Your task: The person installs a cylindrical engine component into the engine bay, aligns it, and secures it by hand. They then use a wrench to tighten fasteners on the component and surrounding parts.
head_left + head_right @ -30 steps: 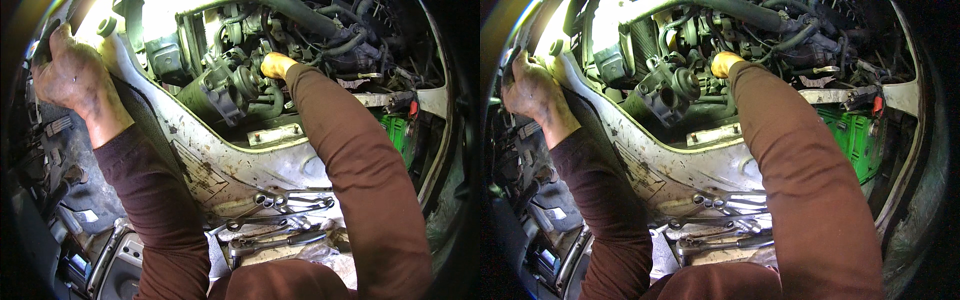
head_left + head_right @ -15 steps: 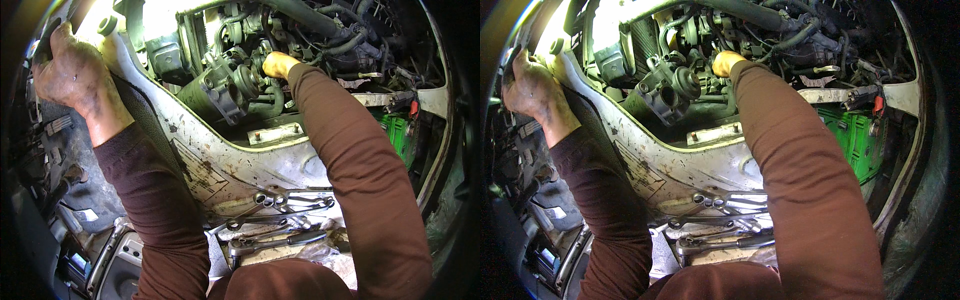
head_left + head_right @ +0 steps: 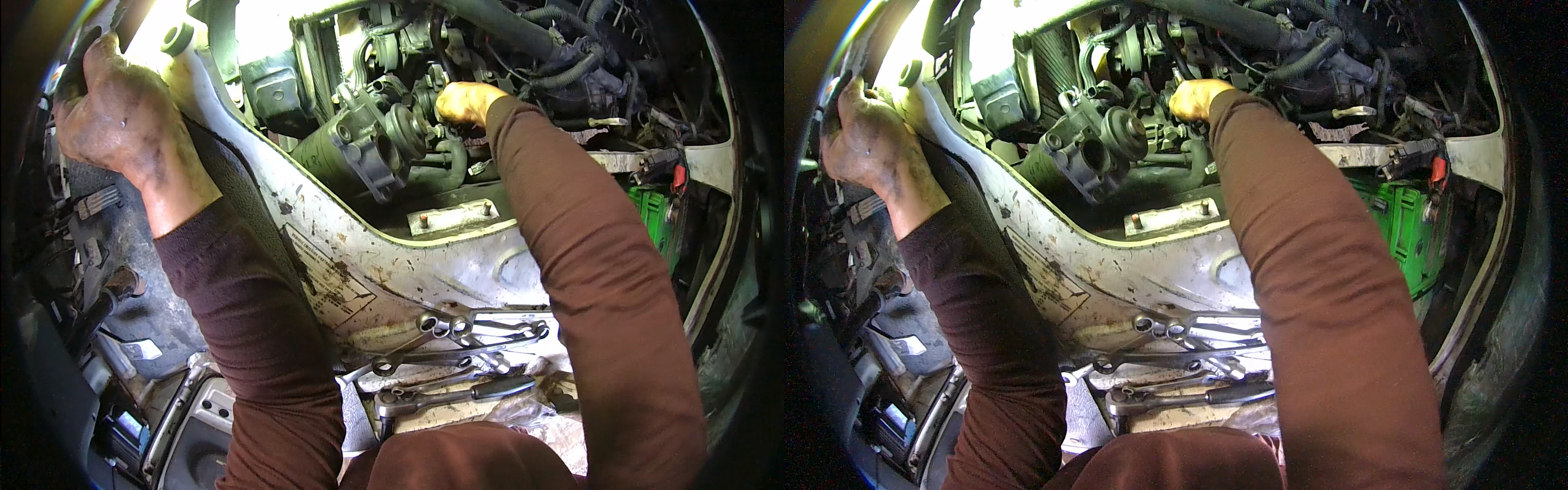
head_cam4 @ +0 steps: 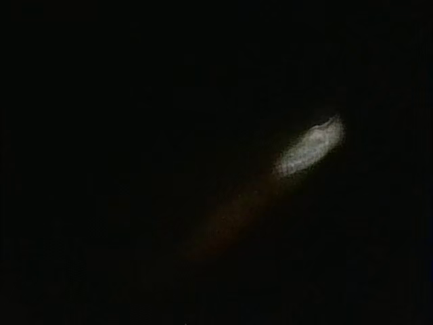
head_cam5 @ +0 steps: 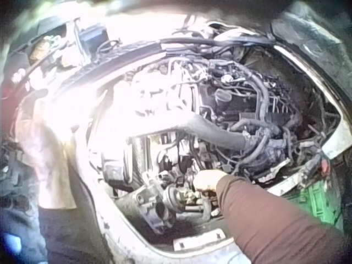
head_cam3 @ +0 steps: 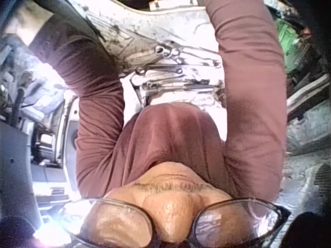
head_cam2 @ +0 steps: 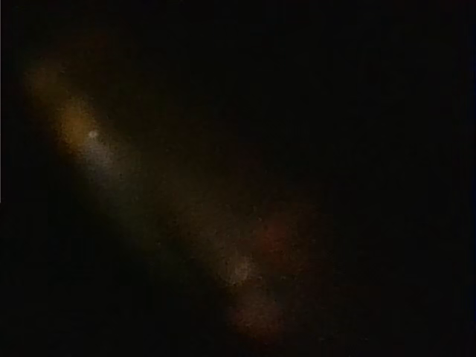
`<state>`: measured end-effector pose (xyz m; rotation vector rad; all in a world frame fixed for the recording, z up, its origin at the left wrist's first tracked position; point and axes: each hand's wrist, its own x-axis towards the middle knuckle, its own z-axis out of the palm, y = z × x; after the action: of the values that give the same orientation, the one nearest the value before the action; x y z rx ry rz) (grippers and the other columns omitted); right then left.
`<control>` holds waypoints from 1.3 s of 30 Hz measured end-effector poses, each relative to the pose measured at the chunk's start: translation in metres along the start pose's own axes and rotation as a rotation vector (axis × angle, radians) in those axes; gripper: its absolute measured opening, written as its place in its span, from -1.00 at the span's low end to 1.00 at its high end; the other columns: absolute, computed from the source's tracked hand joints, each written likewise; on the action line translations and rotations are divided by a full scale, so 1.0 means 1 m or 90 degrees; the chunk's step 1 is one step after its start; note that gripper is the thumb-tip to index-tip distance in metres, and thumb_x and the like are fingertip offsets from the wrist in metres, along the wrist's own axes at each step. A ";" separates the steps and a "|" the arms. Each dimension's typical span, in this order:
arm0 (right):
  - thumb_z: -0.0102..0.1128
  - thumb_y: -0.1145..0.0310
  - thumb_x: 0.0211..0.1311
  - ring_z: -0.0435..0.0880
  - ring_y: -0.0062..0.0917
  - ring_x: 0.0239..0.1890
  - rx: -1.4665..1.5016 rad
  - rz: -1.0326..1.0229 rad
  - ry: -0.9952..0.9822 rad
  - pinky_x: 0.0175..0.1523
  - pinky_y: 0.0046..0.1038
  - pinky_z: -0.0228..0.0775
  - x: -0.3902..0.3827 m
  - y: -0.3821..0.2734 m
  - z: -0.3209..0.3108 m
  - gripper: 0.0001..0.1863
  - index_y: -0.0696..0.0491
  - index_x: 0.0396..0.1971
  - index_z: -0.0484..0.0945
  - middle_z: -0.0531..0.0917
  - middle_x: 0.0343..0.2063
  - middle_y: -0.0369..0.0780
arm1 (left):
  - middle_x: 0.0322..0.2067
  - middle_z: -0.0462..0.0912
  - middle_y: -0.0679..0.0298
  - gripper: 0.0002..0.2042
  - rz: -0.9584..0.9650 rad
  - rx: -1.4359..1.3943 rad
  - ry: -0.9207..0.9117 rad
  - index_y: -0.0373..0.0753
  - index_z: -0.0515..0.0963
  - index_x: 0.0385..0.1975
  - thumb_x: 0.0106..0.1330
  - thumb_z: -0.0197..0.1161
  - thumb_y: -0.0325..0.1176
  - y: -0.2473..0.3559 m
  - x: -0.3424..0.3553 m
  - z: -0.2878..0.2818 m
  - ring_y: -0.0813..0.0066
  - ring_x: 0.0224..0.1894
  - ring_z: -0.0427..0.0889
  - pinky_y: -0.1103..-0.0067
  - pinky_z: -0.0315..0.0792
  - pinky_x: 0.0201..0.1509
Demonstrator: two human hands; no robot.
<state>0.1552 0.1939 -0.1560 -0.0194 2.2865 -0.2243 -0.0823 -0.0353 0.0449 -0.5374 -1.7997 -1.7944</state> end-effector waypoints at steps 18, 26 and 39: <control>0.04 0.32 0.35 0.71 -0.21 0.05 0.109 0.128 -0.042 0.13 -0.25 0.56 -0.014 -0.035 -0.033 -0.66 0.06 -0.02 0.72 0.72 0.04 -0.11 | -0.32 0.71 0.04 -0.64 0.004 0.020 -0.015 -0.63 0.63 -0.25 0.14 0.32 -0.36 0.003 0.002 -0.005 0.26 -0.34 0.63 0.43 0.49 -0.12; 0.07 0.41 0.31 0.71 -0.20 0.08 0.104 0.286 -0.052 0.14 -0.23 0.56 0.026 -0.020 0.004 -0.65 0.08 0.01 0.71 0.70 0.05 -0.07 | -0.31 0.70 0.01 -0.65 -0.003 -0.009 0.003 -0.63 0.62 -0.24 0.14 0.33 -0.38 0.012 -0.008 0.004 0.25 -0.33 0.65 0.44 0.51 -0.12; 0.10 0.41 0.32 0.72 -0.23 0.05 -0.156 0.042 -0.105 0.13 -0.27 0.58 -0.004 -0.032 -0.023 -0.69 0.06 -0.01 0.71 0.73 0.02 -0.15 | -0.30 0.71 0.02 -0.69 0.004 0.010 -0.006 -0.64 0.62 -0.27 0.16 0.33 -0.42 0.007 -0.004 0.001 0.29 -0.33 0.65 0.47 0.52 -0.16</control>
<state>0.1388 0.1664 -0.1331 -0.0857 2.1339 0.0900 -0.0754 -0.0335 0.0477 -0.5451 -1.8153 -1.7752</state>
